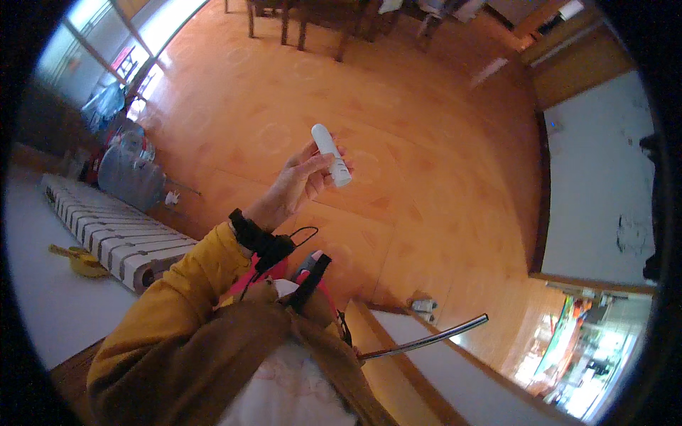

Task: The person assembles a broom by connecting the handle to the brush head in the kitchen, then walks to the bathroom to retrieve a second handle segment. They return to the kitchen and attach the second segment to complete the broom.

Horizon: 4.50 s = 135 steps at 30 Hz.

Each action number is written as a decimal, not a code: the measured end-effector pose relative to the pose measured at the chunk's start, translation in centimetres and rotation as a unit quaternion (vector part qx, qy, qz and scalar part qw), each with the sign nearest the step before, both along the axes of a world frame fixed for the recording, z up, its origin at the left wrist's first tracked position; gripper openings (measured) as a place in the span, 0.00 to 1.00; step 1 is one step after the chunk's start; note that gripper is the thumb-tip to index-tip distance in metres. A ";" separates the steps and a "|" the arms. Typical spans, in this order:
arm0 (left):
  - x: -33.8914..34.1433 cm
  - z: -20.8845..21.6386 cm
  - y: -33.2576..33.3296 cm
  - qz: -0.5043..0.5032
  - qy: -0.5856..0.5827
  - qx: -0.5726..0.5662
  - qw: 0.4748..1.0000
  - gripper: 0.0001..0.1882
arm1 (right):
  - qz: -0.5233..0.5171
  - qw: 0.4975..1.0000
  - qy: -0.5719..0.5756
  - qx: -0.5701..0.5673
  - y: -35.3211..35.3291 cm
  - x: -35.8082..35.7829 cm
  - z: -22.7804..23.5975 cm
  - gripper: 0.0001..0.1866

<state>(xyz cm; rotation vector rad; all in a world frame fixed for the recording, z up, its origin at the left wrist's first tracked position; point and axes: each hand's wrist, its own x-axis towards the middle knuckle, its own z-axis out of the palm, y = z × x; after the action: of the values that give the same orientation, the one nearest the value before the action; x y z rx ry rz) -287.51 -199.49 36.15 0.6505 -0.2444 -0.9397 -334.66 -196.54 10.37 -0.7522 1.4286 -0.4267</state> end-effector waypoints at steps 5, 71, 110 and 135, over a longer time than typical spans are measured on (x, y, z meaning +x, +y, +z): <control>10.4 -2.0 0.0 0.068 0.105 -0.065 0.990 0.22 | 0.083 0.996 0.021 0.001 -6.3 9.4 0.5 0.13; 138.9 -5.1 29.0 0.435 0.134 0.133 0.880 0.25 | 0.565 0.769 0.185 -0.234 -15.3 166.8 -3.8 0.16; 214.5 -4.8 41.2 0.380 0.093 0.198 0.899 0.09 | 0.565 0.796 0.081 -0.204 -0.9 236.4 1.1 0.19; 267.7 -2.6 47.8 0.074 -0.289 0.259 0.919 0.14 | 0.770 0.602 -0.065 -0.202 24.3 306.0 6.3 0.17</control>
<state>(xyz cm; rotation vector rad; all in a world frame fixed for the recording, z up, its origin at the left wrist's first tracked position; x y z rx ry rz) -19.79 -151.70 33.52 1.4222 -0.4684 -0.6431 -28.63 -172.28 16.65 -1.9437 0.1027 0.6045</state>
